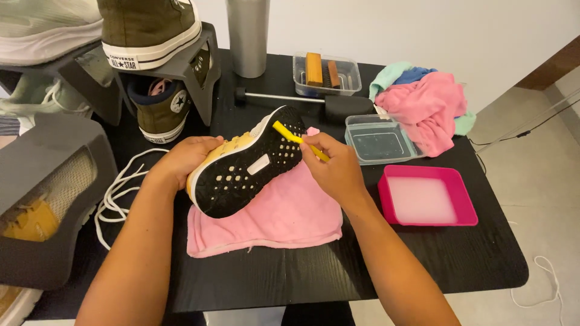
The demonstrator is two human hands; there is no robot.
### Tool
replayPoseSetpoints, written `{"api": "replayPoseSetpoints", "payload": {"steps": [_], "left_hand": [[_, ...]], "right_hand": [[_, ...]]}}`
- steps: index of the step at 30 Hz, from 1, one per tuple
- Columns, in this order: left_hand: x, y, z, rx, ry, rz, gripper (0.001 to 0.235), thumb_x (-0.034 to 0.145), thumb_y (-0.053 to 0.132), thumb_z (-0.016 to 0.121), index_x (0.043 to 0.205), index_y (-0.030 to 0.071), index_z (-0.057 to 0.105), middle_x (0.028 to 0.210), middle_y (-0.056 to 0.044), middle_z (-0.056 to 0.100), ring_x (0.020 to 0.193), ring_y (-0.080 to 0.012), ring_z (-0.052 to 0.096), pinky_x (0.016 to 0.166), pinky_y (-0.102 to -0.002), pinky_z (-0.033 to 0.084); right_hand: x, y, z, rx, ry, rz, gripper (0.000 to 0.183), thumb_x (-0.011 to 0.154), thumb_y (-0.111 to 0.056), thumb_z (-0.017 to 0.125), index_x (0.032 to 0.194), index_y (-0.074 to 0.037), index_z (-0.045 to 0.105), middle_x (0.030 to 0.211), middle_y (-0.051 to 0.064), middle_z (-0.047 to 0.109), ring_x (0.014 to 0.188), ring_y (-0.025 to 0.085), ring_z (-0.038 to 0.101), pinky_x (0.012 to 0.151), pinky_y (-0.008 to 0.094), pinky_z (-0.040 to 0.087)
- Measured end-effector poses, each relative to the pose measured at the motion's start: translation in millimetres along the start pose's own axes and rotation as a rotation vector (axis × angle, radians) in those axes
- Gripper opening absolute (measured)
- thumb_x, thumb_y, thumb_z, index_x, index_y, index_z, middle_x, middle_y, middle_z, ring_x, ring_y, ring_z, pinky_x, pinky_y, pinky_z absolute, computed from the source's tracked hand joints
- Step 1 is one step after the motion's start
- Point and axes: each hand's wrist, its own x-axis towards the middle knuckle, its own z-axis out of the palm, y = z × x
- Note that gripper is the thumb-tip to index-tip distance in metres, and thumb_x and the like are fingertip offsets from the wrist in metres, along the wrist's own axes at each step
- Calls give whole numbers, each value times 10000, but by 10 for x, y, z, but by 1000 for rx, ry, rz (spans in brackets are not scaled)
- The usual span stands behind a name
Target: The person scrubs the sole of a sneaker using a yellow brush, repeatedly dipping the brush into a container of liquid. The shoe is held over a pink cloth on a table while the person cleans the textured bottom surface.
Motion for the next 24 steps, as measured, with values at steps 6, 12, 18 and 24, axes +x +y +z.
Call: {"api": "replayPoseSetpoints", "payload": {"steps": [6, 12, 18, 24], "left_hand": [[212, -135, -68, -9, -15, 9, 283, 975, 236, 666, 1032, -39, 698, 740, -182, 692, 517, -248, 676, 458, -363, 568], [98, -80, -31, 13, 1, 19, 313, 989, 257, 654, 1053, -47, 693, 756, -173, 693, 534, -244, 673, 474, -370, 569], [165, -128, -24, 3, -1, 18, 297, 979, 254, 672, 1018, -40, 697, 734, -166, 685, 515, -230, 669, 455, -342, 563], [81, -66, 18, -7, 12, 10, 283, 962, 235, 693, 1017, -43, 707, 728, -201, 687, 506, -262, 670, 446, -368, 561]], "right_hand": [[-13, -73, -40, 108, -127, 66, 131, 903, -88, 742, 1018, -117, 800, 793, 140, 746, 608, 260, 710, 629, 334, 586], [29, -5, -62, 49, -29, 83, 121, 911, -100, 744, 1023, -125, 782, 790, 108, 737, 645, 244, 726, 622, 311, 578], [11, 61, -19, 186, -127, 111, 124, 896, -68, 745, 998, -114, 800, 731, 105, 701, 620, 200, 690, 653, 300, 584], [8, 38, 14, 43, 2, 101, 140, 944, -87, 718, 1068, -105, 778, 825, 151, 751, 693, 266, 746, 638, 317, 593]]}}
